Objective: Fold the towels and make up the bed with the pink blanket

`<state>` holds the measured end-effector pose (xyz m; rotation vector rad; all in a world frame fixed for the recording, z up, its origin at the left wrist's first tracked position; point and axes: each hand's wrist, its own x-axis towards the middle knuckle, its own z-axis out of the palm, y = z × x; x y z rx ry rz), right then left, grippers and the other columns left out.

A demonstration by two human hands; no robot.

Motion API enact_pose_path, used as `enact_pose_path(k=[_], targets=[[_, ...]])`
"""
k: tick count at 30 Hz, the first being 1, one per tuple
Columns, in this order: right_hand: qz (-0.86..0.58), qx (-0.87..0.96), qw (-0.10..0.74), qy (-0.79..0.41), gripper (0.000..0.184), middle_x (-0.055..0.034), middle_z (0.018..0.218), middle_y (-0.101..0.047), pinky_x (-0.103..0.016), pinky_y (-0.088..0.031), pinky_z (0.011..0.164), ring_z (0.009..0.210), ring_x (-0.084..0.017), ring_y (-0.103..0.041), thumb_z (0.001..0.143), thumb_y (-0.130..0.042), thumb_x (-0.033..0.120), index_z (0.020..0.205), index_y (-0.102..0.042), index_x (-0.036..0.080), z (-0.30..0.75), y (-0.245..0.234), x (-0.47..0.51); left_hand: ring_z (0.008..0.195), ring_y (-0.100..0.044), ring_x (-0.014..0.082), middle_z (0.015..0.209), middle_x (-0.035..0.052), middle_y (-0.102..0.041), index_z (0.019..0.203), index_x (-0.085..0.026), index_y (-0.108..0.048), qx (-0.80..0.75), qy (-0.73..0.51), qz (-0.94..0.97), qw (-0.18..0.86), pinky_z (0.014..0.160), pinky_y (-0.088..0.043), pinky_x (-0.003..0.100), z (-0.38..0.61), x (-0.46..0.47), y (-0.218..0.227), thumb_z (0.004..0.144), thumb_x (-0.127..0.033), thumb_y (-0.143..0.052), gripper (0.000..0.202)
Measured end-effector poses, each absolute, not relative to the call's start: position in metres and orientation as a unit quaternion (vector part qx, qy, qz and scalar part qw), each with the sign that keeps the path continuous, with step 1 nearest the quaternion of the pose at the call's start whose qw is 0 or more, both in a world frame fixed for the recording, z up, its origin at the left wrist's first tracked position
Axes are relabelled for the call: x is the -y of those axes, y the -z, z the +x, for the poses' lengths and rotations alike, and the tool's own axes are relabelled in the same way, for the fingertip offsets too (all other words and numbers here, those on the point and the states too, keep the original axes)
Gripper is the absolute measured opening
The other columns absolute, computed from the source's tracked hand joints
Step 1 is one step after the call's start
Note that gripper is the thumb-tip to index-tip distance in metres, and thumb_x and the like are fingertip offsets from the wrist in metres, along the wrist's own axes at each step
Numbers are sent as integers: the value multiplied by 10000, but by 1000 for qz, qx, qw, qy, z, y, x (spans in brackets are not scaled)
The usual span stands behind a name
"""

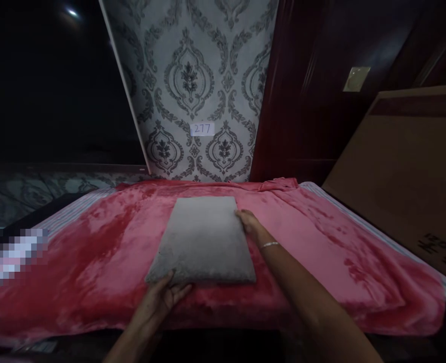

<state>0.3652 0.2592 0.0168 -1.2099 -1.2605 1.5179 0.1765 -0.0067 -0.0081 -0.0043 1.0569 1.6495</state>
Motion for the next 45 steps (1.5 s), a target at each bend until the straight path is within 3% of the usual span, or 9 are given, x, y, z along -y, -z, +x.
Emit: enact_pose_path(k=[8,14,17,20,23,25,28,32,45], targets=[[-381,547,435,-606,713,-76,1219,-684,-333,-556,827,1008,-239,-662,641,-790,318,1303,-540,225,391,23,-194,715,-756,266,912,73,-757,1250,-168,-563,-463,-707,24,535,742,-654,484,178,6,8,745,-14,-687,542],[-461,603,393,-520,760,-76,1292,-661,-408,-511,982,1124,-260,-634,710,-720,299,1433,-499,226,406,27,-200,877,-764,311,961,133,-768,1040,-138,-632,-444,-677,90,579,826,-634,433,182,25,14,699,-162,-817,389],[-488,646,367,-459,665,-75,1303,-663,-435,-461,1060,1227,-269,-585,739,-680,262,1394,-564,229,420,41,-201,815,-764,357,897,221,-760,938,-125,-666,-471,-558,128,670,667,-623,398,171,52,16,736,-321,-824,322],[-483,698,364,-383,610,-90,1286,-676,-459,-434,1091,1246,-289,-577,775,-652,266,1381,-594,237,422,41,-202,527,-703,302,660,188,-721,895,-126,-717,-511,-445,241,694,425,-498,305,155,62,-2,786,-436,-773,334],[-456,780,342,-256,637,-126,1477,-544,-479,-317,1189,1383,-293,-464,843,-603,311,1464,-522,193,397,18,-209,542,-694,253,668,167,-727,835,-114,-752,-540,-461,367,602,524,-539,315,147,23,-38,788,-438,-765,328],[-454,817,295,-197,655,-154,1570,-429,-466,-258,1220,1464,-283,-360,916,-535,345,1530,-434,142,369,-4,-216,892,-750,284,945,159,-778,980,-138,-777,-564,-487,477,467,833,-587,375,149,-29,-58,812,-382,-731,300],[-497,826,234,-127,635,-140,1640,-305,-501,-226,1217,1522,-300,-234,993,-443,367,1587,-339,168,330,-27,-226,1420,-470,278,1463,130,-580,1338,-162,-642,-622,-384,642,230,1209,-319,441,156,-111,-63,902,-296,-575,462],[-539,821,172,-74,576,-73,1663,-271,-571,-209,1195,1528,-338,-192,1031,-404,442,1584,-352,289,314,-12,-229,1542,-190,380,1650,172,-283,1543,-184,-415,-734,-142,663,42,1222,-145,634,157,-170,-27,970,-426,-482,625],[-530,831,152,-69,565,-74,1648,-311,-572,-212,1181,1503,-360,-244,1039,-378,502,1564,-399,296,322,27,-234,1527,-223,400,1654,170,-284,1576,-210,-352,-745,-81,661,-19,1196,-190,638,149,-175,9,993,-561,-330,681]])
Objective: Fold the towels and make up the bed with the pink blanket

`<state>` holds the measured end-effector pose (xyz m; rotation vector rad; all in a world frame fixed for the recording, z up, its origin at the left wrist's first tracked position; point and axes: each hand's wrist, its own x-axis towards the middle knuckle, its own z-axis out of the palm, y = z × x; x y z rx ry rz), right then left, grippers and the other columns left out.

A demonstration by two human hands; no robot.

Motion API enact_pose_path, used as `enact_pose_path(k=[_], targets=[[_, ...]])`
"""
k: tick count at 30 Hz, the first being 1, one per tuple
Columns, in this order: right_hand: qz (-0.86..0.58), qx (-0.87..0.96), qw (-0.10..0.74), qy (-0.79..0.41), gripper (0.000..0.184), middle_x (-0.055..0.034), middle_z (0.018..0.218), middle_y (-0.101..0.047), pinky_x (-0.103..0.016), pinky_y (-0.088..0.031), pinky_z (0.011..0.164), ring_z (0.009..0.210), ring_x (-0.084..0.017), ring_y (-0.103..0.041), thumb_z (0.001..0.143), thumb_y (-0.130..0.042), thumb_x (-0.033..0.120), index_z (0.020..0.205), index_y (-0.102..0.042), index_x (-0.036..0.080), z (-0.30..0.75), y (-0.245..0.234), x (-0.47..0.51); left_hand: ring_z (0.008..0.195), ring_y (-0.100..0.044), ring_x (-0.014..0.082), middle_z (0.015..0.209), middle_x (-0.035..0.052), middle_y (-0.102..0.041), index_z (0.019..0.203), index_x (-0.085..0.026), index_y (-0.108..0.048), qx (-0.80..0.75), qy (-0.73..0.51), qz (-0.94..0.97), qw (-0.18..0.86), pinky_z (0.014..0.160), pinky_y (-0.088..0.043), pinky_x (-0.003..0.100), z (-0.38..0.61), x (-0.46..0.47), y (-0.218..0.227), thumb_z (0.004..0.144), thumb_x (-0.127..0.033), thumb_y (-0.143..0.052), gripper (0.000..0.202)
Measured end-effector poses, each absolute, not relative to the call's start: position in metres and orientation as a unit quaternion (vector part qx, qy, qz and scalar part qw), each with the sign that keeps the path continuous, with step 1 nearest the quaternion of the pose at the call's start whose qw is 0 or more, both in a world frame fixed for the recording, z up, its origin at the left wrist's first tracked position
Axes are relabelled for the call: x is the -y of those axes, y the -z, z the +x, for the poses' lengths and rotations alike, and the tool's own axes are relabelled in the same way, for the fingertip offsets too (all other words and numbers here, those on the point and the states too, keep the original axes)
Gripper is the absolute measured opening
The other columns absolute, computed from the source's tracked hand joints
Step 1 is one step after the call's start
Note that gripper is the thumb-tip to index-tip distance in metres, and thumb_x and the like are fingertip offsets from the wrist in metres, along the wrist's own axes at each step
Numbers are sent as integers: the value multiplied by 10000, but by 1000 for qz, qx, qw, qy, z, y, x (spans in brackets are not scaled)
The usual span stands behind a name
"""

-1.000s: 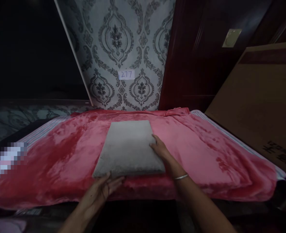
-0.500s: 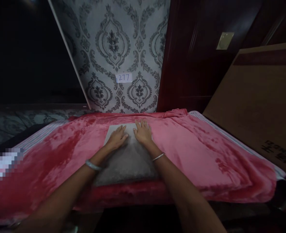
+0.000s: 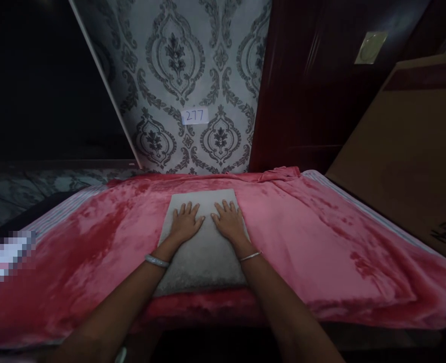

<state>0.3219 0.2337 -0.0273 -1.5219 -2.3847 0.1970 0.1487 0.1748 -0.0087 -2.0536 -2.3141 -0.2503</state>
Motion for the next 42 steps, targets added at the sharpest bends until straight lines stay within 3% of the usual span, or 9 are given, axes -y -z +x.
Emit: enact_pose_path(k=[12,19,23,28,35,42], targets=[[-543,827,124,-68,569,-65,1671,-251,-569,-226,1182,1515,-331,-229,1054,-317,517,1584,-347,311,323,22,-231,1535,-219,369,1663,170,-259,1579,-222,-347,735,86,-673,-4,1221,-170,578,146,-167,1,988,-589,-324,697],[-544,830,112,-51,562,-70,1671,-250,-551,-229,1186,1515,-321,-239,1057,-324,498,1584,-349,305,323,20,-226,1533,-217,382,1660,183,-258,1579,-211,-342,735,95,-671,-7,1214,-166,594,145,-169,7,980,-602,-329,716],[-543,831,91,-72,571,-76,1675,-232,-579,-235,1179,1520,-329,-229,1053,-328,505,1589,-336,308,322,14,-233,1522,-247,384,1658,170,-274,1565,-227,-375,730,73,-679,-40,1196,-211,603,135,-178,-3,965,-624,-339,720],[-514,850,72,-93,579,-72,1678,-222,-596,-190,1193,1539,-305,-178,1049,-324,522,1588,-332,309,312,5,-263,1545,-209,327,1675,115,-243,1569,-245,-361,721,60,-688,-57,1226,-127,599,113,-204,-12,984,-579,-319,674],[-520,845,87,-95,611,-41,1687,-193,-572,-184,1204,1538,-311,-177,1035,-329,570,1590,-328,317,311,19,-287,1553,-196,302,1677,125,-231,1588,-236,-316,731,63,-678,-32,1232,-153,580,103,-220,5,981,-629,-295,723],[-514,846,98,-97,586,-45,1683,-207,-571,-195,1209,1537,-307,-185,1052,-297,525,1589,-336,294,319,15,-284,1555,-195,283,1677,139,-225,1590,-201,-306,721,56,-689,-40,1239,-154,540,105,-220,0,1007,-564,-286,687]])
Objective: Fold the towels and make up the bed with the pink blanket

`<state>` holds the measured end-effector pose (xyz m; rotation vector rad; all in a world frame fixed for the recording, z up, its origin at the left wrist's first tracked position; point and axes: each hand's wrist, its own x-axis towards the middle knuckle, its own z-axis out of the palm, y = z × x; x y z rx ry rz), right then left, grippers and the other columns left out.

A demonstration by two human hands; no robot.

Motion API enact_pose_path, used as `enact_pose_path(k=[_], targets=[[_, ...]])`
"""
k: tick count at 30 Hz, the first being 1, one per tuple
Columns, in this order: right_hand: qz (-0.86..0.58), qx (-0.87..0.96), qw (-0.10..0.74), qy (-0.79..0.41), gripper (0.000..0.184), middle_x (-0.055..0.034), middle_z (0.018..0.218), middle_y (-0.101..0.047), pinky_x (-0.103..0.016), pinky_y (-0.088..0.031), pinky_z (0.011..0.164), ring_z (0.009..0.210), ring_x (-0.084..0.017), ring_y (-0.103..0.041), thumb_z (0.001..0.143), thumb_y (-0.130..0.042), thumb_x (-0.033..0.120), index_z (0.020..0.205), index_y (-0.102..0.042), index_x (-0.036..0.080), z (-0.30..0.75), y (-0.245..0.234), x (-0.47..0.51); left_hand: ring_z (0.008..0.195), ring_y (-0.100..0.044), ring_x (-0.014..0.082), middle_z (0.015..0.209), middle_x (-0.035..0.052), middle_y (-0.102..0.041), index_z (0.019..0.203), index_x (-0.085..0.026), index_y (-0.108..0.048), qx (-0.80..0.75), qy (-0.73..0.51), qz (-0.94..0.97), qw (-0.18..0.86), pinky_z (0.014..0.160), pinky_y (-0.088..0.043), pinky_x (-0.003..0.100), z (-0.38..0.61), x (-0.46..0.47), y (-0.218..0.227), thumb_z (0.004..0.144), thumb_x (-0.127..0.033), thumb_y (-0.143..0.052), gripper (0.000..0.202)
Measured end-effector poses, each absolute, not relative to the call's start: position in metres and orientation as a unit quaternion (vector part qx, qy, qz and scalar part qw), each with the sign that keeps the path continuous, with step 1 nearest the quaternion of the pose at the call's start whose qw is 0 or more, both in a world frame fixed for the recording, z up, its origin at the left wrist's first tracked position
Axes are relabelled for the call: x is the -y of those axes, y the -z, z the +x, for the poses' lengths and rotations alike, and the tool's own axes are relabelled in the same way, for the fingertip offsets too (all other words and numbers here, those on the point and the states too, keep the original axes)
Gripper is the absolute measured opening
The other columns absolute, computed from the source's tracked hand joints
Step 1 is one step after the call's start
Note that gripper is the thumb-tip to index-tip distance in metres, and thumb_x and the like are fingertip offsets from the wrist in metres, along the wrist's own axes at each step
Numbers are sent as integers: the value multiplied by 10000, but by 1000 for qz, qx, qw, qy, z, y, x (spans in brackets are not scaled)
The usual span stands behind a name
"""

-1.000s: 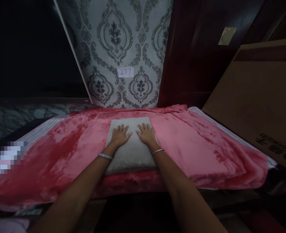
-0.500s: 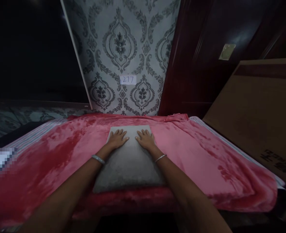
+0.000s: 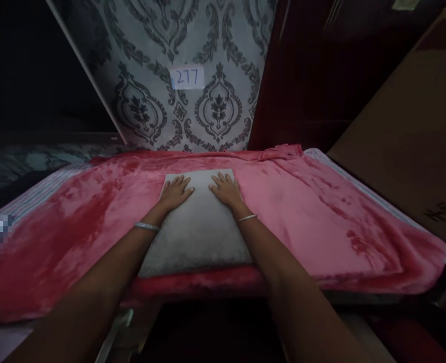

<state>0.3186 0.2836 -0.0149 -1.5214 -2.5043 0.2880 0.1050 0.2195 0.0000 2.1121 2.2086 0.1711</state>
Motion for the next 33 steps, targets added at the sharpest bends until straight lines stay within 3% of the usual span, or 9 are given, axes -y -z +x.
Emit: enact_pose_path(k=[4,8,12,18,23,28,33], targets=[[-517,843,62,-132,586,-76,1688,-168,-586,-175,1215,1544,-308,-162,1065,-262,485,1603,-304,256,328,2,-275,1550,-210,274,1668,156,-253,1577,-170,-328,-708,-28,702,75,1239,-162,521,105,-207,-16,1028,-481,-278,633],[-481,864,67,-130,644,-132,1676,-193,-657,-230,1172,1533,-367,-174,1048,-291,551,1619,-258,255,354,2,-222,1545,-210,318,1659,170,-271,1572,-152,-332,-675,-40,732,76,1228,-176,570,113,-149,-24,1014,-505,-333,660],[-370,922,91,-73,653,-89,1684,-189,-659,-236,1169,1539,-376,-139,1025,-353,605,1610,-277,325,384,19,-142,1566,-125,312,1689,109,-208,1599,-250,-274,-573,-65,815,58,1240,-128,602,130,-70,-8,996,-553,-392,685],[-379,919,105,-22,640,-50,1679,-221,-621,-206,1200,1534,-347,-178,1021,-413,565,1604,-287,334,396,36,-103,1565,-106,344,1702,79,-165,1597,-320,-273,-571,-66,818,26,1227,-125,657,141,-33,22,1007,-512,-410,636],[-387,913,126,-21,595,-46,1658,-283,-598,-231,1204,1523,-328,-228,1032,-406,529,1585,-343,318,393,37,-108,1548,-198,336,1676,85,-254,1578,-305,-329,-563,-88,821,13,1221,-201,641,137,-40,23,996,-508,-441,627],[-391,908,152,-18,545,-77,1625,-353,-564,-261,1203,1509,-306,-276,1045,-391,466,1551,-424,265,402,41,-99,1462,-407,295,1553,136,-476,1453,-204,-533,-561,-177,808,-16,1198,-323,574,129,-26,27,1008,-437,-416,517],[-338,922,185,-15,648,-84,1647,-305,-567,-265,1204,1527,-304,-226,992,-503,507,1574,-372,255,425,50,-83,1407,-481,300,1487,140,-552,1383,-211,-589,-486,-214,844,-72,1146,-417,552,133,-1,33,958,-422,-565,475]])
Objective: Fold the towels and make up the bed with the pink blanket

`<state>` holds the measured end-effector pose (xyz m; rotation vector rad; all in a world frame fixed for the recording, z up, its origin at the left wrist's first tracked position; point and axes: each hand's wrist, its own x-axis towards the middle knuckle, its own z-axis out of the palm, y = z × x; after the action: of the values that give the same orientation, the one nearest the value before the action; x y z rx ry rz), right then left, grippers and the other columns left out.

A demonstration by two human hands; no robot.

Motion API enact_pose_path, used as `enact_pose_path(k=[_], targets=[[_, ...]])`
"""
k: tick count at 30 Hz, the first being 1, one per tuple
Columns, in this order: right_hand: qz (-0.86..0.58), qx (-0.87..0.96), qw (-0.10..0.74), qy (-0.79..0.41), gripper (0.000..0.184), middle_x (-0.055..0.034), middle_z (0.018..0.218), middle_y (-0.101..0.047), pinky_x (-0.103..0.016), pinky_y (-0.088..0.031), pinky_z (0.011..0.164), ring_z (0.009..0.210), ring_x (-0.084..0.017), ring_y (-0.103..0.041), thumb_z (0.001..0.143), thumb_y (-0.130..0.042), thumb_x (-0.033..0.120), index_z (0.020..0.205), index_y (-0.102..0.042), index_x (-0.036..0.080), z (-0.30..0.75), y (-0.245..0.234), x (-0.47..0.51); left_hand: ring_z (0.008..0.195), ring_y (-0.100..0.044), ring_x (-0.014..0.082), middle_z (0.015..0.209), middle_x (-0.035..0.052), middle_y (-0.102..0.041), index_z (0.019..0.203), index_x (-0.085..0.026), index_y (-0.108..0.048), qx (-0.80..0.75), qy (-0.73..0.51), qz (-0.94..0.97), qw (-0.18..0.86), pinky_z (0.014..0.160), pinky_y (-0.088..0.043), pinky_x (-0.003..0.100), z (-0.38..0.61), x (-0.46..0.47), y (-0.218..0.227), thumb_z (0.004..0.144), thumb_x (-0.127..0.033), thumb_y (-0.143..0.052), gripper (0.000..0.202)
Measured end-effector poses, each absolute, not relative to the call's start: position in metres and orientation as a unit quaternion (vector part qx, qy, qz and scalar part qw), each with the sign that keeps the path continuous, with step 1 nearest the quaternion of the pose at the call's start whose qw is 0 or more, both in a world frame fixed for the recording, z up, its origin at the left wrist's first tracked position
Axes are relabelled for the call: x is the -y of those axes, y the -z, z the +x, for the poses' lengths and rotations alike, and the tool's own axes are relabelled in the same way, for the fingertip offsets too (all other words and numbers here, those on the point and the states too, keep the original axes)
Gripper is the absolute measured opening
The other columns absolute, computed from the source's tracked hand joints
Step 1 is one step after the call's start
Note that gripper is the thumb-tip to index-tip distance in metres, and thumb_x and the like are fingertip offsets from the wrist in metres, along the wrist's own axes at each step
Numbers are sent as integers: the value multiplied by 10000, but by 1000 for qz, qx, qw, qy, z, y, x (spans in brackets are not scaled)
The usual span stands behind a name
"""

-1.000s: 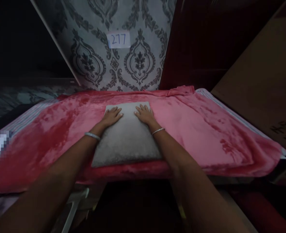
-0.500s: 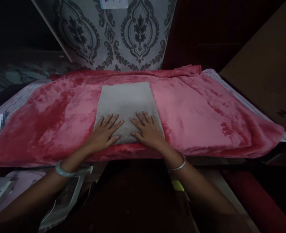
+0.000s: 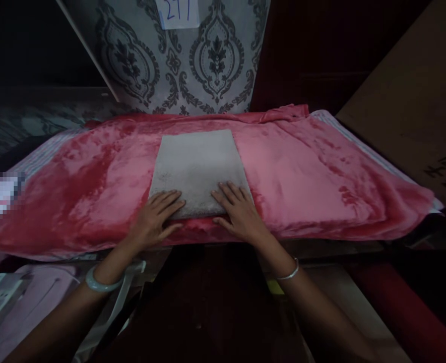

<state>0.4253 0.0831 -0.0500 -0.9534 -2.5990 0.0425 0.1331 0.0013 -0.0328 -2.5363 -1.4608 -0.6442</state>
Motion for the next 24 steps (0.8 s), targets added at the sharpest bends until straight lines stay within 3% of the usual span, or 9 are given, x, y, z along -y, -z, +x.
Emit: enact_pose_path(k=[4,8,16,24], targets=[[-332,922,197,-20,556,-74,1621,-363,-557,-313,1186,1511,-302,-273,986,-493,292,1538,-439,251,431,53,-83,1346,-555,253,1409,128,-624,1302,-202,-644,483,221,-841,103,1072,-515,453,141,1,38,995,-257,-503,342],[-336,922,189,-39,521,-56,1568,-453,-511,-355,1179,1489,-274,-332,975,-424,177,1483,-519,240,429,51,-88,1284,-611,219,1344,124,-671,1261,-185,-665,515,210,-827,84,1059,-537,419,144,-3,38,1021,-231,-420,347],[-324,930,171,-38,646,-77,1632,-339,-557,-296,1209,1529,-292,-229,939,-526,216,1569,-384,247,434,48,-83,1391,-508,271,1482,155,-553,1364,-174,-596,521,169,-834,70,1124,-470,485,144,6,33,996,-261,-477,397],[-324,933,159,-10,713,-101,1614,-369,-571,-344,1184,1520,-304,-254,877,-465,45,1562,-395,230,429,50,-83,1390,-486,313,1523,169,-499,1424,-165,-538,539,120,-830,71,1108,-456,518,149,2,27,930,-156,-493,497]])
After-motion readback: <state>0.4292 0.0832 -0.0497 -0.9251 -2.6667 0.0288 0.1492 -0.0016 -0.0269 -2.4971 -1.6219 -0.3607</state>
